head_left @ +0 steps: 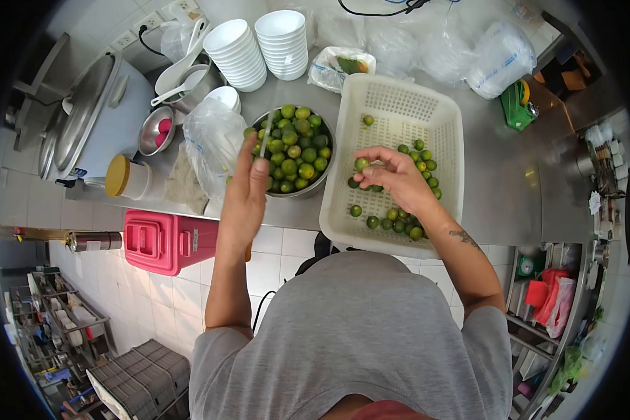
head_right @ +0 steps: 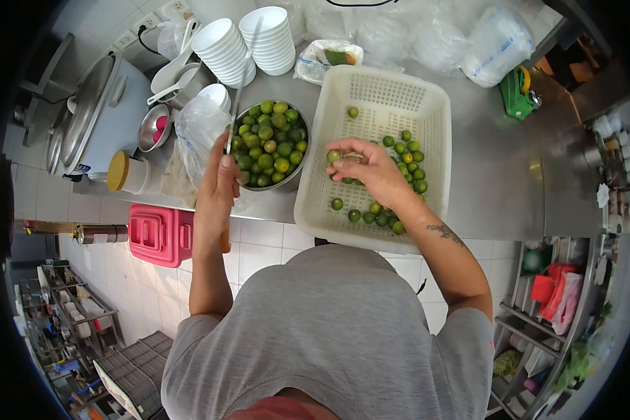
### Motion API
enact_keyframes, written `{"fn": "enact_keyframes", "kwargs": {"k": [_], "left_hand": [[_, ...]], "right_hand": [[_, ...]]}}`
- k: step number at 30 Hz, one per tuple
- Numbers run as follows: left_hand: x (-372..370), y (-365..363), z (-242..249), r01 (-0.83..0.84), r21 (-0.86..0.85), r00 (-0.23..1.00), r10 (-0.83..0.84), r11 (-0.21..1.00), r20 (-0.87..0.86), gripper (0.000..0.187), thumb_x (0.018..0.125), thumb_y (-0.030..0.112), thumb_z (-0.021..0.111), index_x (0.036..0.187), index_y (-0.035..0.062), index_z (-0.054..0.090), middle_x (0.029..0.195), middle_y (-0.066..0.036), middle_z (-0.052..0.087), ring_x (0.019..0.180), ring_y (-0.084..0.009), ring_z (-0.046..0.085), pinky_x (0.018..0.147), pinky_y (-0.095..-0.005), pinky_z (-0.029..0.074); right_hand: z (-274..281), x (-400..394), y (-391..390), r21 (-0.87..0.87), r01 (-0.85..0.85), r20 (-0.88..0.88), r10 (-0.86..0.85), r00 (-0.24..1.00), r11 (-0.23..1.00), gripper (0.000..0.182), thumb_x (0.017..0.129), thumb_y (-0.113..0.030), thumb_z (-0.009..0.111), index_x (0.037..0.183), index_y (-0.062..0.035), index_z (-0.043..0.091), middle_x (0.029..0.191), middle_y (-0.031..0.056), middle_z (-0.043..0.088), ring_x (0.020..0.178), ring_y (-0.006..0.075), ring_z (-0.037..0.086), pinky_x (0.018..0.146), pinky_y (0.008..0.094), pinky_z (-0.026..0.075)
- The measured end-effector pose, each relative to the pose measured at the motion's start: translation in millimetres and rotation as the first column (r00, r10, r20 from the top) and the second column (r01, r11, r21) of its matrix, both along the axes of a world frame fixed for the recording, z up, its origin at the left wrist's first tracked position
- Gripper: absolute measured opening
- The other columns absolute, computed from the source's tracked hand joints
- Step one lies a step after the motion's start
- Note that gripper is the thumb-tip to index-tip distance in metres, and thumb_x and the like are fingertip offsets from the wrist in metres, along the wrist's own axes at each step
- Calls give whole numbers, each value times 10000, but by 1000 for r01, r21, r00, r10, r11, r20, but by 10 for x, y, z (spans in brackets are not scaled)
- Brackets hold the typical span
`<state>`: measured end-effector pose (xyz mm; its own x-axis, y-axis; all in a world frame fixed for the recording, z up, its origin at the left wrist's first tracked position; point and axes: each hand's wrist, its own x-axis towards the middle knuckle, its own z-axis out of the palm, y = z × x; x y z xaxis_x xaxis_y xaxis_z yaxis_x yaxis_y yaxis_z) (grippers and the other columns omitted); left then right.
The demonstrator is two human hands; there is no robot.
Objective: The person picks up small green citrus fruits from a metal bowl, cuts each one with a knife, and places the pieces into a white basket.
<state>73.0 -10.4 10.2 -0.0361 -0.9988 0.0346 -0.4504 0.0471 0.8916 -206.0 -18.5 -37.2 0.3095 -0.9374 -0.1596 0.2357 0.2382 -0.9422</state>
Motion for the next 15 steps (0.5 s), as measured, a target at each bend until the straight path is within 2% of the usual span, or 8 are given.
{"fn": "enact_keyframes", "kwargs": {"k": [3, 4, 6, 8, 12, 15], "left_hand": [[-183, 159, 100, 152, 42, 988, -151, 987, -28, 571, 1029, 416, 425, 1491, 91, 341, 830, -25, 494, 689, -104, 439, 628, -240, 394], [-229, 201, 103, 216, 60, 976, -215, 975, -18, 574, 1026, 415, 430, 1491, 91, 338, 872, -49, 527, 720, -120, 478, 656, -252, 416], [-312, 259, 90, 338, 77, 940, -340, 938, 17, 577, 1024, 396, 433, 1491, 78, 314, 1069, -152, 518, 908, -238, 513, 793, -320, 430], [-383, 299, 62, 451, 76, 887, -456, 889, 68, 581, 1024, 361, 430, 1490, 54, 271, 1381, -313, 434, 1224, -441, 505, 1012, -432, 414], [-477, 356, 14, 457, 49, 860, -455, 888, 229, 552, 1027, 346, 396, 1503, 117, 236, 1213, -336, 502, 962, -494, 596, 827, -511, 497], [-488, 350, 14, 452, 70, 855, -455, 889, 250, 552, 1027, 347, 390, 1503, 115, 235, 1203, -332, 506, 984, -495, 587, 847, -508, 490]], "right_hand": [[50, -8, 4, -46, 46, 45, -44, 998, 998, 325, 944, -42, 582, 1265, 9, 569, 1137, 70, 623, 910, 118, 611, 767, 247, 486], [42, -5, 4, -68, 61, 56, -57, 997, 996, 318, 943, -47, 586, 1256, 13, 572, 1142, 76, 624, 918, 120, 612, 770, 250, 487], [14, 12, 3, -110, 92, 77, -83, 993, 990, 305, 942, -56, 594, 1237, 20, 579, 1152, 87, 625, 934, 125, 614, 776, 256, 489], [25, 21, 13, -85, 133, 127, -122, 984, 987, 287, 927, -59, 619, 1202, 21, 603, 1043, 61, 638, 884, 116, 606, 772, 251, 492], [-14, 12, 13, -122, 186, 107, -173, 979, 975, 261, 910, -56, 641, 1158, 23, 624, 943, 46, 653, 811, 109, 600, 745, 245, 488], [-13, 15, 18, -159, 178, -13, -183, 983, 971, 259, 898, -28, 634, 1152, 22, 626, 903, 47, 659, 773, 107, 599, 727, 245, 491]]}}
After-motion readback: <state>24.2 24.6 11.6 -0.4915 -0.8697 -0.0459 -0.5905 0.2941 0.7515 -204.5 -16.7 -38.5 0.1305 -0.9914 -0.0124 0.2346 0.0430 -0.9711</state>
